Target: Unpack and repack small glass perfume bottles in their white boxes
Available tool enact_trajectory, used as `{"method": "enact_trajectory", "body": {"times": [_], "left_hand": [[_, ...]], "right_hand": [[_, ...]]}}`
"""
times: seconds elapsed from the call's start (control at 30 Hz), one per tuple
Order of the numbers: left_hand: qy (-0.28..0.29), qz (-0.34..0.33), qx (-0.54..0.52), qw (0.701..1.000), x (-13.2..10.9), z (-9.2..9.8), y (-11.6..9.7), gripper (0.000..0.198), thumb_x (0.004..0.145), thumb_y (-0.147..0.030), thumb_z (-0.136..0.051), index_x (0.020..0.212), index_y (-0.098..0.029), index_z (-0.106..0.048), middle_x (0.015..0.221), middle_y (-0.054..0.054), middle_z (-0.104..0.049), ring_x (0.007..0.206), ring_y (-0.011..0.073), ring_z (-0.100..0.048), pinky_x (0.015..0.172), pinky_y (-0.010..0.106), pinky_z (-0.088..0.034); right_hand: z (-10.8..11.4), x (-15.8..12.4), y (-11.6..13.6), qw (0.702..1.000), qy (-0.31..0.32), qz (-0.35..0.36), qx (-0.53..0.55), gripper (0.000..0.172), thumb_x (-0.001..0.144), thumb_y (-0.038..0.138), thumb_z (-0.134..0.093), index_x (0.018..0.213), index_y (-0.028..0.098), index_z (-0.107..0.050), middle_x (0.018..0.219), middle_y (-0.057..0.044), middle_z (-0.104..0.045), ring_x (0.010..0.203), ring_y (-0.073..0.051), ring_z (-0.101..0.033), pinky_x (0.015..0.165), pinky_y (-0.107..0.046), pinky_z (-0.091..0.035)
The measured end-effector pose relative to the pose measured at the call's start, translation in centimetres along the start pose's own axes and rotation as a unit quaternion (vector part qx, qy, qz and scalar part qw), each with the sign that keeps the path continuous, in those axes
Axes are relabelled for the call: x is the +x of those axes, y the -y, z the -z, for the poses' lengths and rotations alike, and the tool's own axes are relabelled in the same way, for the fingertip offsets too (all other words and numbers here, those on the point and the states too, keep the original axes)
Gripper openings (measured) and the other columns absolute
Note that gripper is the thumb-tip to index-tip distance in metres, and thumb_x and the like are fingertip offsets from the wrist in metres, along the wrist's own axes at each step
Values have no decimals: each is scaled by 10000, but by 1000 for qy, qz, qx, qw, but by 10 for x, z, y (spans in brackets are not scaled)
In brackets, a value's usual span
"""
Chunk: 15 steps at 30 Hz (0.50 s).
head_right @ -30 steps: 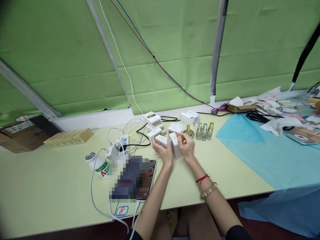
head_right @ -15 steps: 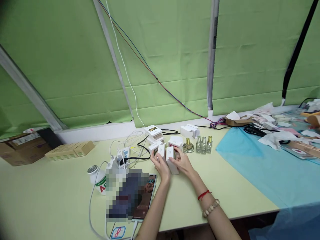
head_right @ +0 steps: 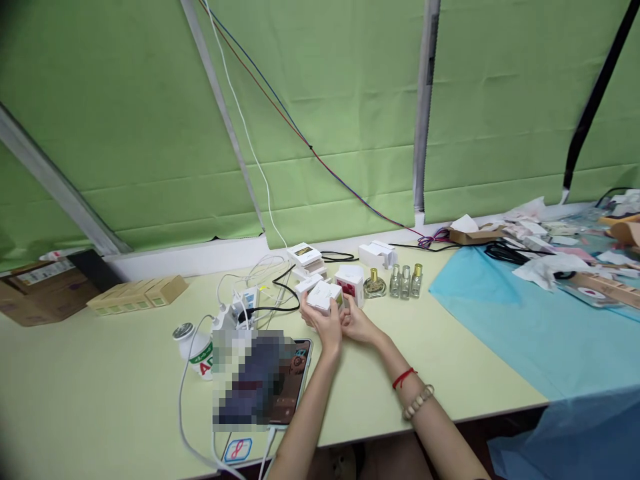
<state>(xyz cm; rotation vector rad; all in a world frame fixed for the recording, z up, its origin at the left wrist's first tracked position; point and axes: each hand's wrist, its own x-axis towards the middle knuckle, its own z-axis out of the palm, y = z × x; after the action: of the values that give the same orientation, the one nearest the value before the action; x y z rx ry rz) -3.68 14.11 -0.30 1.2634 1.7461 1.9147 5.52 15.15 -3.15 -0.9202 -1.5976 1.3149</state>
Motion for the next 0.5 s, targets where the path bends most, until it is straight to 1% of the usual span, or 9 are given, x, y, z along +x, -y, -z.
{"method": "enact_trajectory", "body": {"times": [0.07, 0.13, 0.17, 0.23, 0.3, 0.33, 0.4, 0.47, 0.5], "left_hand": [[0, -30, 20, 999, 0, -2, 2, 672, 722, -280, -517, 1324, -140, -252, 1401, 145, -294, 1345, 214, -245, 1142, 375, -220], [8, -41, 29, 999, 0, -3, 4, 664, 731, -243, -483, 1330, -120, -223, 1428, 157, -241, 1376, 213, -192, 1163, 383, -188], [15, -44, 35, 998, -1, -2, 4, 671, 728, -230, -479, 1334, -119, -213, 1440, 156, -222, 1388, 216, -171, 1171, 392, -170], [25, -45, 47, 998, -2, -1, 3, 723, 697, -195, -499, 1346, -124, -189, 1463, 153, -190, 1405, 224, -143, 1182, 411, -138], [30, -35, 51, 998, -3, 0, 2, 780, 658, -140, -503, 1358, -132, -160, 1480, 150, -157, 1418, 224, -120, 1189, 422, -113], [32, -29, 49, 998, -4, 0, 1, 800, 642, -111, -495, 1362, -134, -147, 1484, 151, -145, 1422, 220, -114, 1191, 421, -109], [30, -14, 48, 998, -5, 0, 2, 830, 615, -67, -473, 1367, -125, -127, 1482, 163, -137, 1425, 221, -110, 1192, 421, -113], [25, 2, 58, 998, -6, -1, 4, 863, 583, -43, -470, 1367, -101, -113, 1467, 187, -150, 1420, 240, -123, 1186, 432, -134], [23, 11, 68, 997, -6, -1, 5, 877, 569, -39, -475, 1366, -86, -111, 1459, 200, -158, 1416, 255, -130, 1180, 443, -145]], "right_hand": [[0, 3, -4, 1000, -18, 11, -7, 820, 684, 308, -626, 1333, 130, -156, 799, -7, -521, 680, -80, -542, 650, -225, -474], [0, 4, -5, 998, -40, 24, -37, 743, 700, 284, -599, 1307, 111, -209, 798, -13, -533, 730, -86, -557, 707, -236, -483], [1, 5, -4, 997, -51, 31, -52, 716, 703, 273, -590, 1304, 109, -236, 817, -24, -544, 745, -89, -563, 710, -234, -486], [3, 4, 0, 994, -71, 40, -70, 678, 724, 280, -567, 1317, 126, -277, 888, -54, -559, 719, -93, -570, 638, -218, -488], [5, 3, 6, 991, -100, 46, -79, 606, 763, 314, -522, 1317, 154, -333, 943, -70, -559, 627, -83, -563, 537, -204, -470], [7, 2, 9, 987, -126, 52, -87, 553, 782, 328, -496, 1296, 160, -377, 954, -71, -560, 579, -74, -552, 502, -200, -458], [10, 1, 14, 965, -217, 81, -124, 439, 798, 332, -465, 1197, 150, -488, 957, -70, -569, 528, -59, -532, 487, -195, -448], [13, 1, 17, 920, -330, 120, -172, 377, 786, 330, -479, 1100, 139, -562, 1017, -82, -569, 557, -58, -544, 533, -199, -462], [14, 1, 18, 896, -376, 135, -192, 377, 774, 331, -497, 1090, 139, -576, 1071, -92, -558, 582, -61, -555, 573, -206, -475]]}}
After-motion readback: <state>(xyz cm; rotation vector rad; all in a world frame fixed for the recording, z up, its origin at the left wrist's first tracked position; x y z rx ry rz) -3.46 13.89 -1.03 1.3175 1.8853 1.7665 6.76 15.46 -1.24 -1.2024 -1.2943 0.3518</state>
